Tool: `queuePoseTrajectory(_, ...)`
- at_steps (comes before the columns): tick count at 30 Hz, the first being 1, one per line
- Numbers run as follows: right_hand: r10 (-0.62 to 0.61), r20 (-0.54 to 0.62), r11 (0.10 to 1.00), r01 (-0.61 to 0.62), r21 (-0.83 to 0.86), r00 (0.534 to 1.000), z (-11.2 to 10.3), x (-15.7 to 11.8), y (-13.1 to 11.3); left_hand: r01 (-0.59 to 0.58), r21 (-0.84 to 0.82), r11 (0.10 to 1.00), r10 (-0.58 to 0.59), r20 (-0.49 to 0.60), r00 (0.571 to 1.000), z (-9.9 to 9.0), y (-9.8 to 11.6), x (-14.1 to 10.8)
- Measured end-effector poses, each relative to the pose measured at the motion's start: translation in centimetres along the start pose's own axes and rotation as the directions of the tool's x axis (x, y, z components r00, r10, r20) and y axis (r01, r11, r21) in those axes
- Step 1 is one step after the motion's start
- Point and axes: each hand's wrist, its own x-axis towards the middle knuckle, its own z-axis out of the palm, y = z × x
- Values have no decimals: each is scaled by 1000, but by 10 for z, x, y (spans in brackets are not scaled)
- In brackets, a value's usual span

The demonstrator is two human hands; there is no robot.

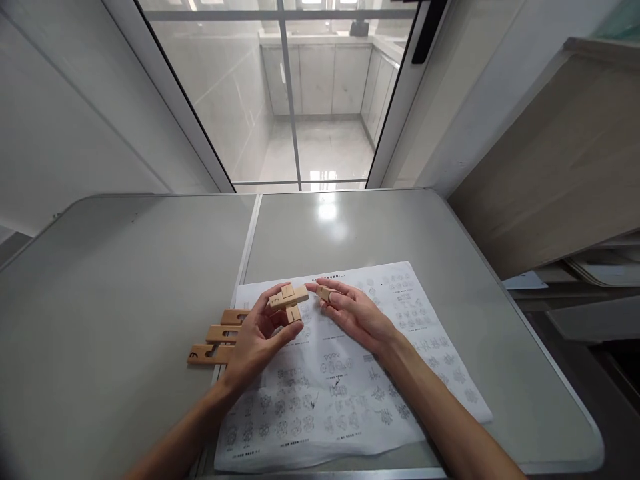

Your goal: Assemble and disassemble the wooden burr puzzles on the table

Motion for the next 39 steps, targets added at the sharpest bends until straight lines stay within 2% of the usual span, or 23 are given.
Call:
queuePoseTrajectory(5, 33, 86, 999, -34, 10, 996, 0, -1, 0, -51, 86, 995, 56, -51, 997, 3, 4, -3)
queuePoseTrajectory(10, 53, 171, 998, -60, 36, 984, 2, -3, -1, -87, 125, 988, 94, -55, 994, 4, 5, -4)
queuePoseTrajectory(22, 56, 167, 998, -60, 18, 984, -2, -1, 5, -116, 182, 976, 130, -71, 989, 4, 5, -6)
queuePoseTrajectory(26, 75, 216, 997, -71, -27, 974, -2, -1, 7, -161, 253, 954, 175, -32, 984, 4, 1, -7)
queuePoseTrajectory(31, 64, 281, 992, -31, -121, 958, 3, -2, 4, -290, 385, 876, 297, 42, 954, 3, -6, -8)
queuePoseTrajectory(39, 72, 273, 971, -5, -238, 959, 11, -4, -2, -374, 460, 805, 368, 108, 924, 0, -13, -7)
